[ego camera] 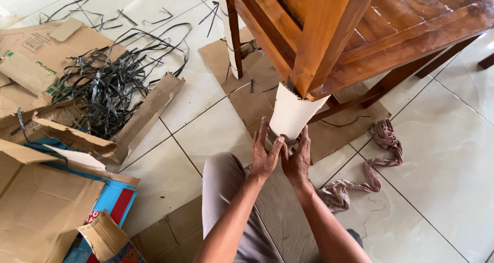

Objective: Wrapping wooden chair legs with protective cardboard and securing them with string

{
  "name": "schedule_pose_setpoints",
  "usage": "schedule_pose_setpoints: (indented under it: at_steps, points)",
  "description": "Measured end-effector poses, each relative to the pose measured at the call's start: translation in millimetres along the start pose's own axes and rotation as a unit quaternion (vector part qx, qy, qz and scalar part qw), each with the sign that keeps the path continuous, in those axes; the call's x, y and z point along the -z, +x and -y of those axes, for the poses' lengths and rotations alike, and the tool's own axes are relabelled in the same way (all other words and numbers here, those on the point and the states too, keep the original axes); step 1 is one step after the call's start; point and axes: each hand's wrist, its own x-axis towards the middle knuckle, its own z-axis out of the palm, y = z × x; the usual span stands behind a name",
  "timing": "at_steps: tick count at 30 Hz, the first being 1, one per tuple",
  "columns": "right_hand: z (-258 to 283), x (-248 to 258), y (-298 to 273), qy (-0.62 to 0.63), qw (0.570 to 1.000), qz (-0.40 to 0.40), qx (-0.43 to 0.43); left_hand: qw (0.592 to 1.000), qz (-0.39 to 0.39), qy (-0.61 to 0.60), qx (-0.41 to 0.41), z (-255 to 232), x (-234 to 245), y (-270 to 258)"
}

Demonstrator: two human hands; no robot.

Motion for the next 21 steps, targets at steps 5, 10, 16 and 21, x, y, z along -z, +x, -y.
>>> schedule_pose_setpoints:
  at_steps: [5, 10, 16, 21]
  points:
    - [-21, -9, -14, -0.010, 1.000, 0.000, -0.019, 0.999, -0.011, -0.022, 0.023, 6, 10, -14]
    - [-53, -15, -49, 0.021, 0.995, 0.010, -0.093, 0.999, -0.032, -0.009, 0.028, 17, 24, -26]
    - [-106, -15, -119, -0.085, 0.959, 0.093, -0.255, 0.995, -0.053, 0.041, 0.069, 21, 62, -37]
    - [-95, -45, -130, -0.155, 0.954, 0.092, -0.239, 0.986, -0.067, -0.088, 0.122, 28, 77, -48]
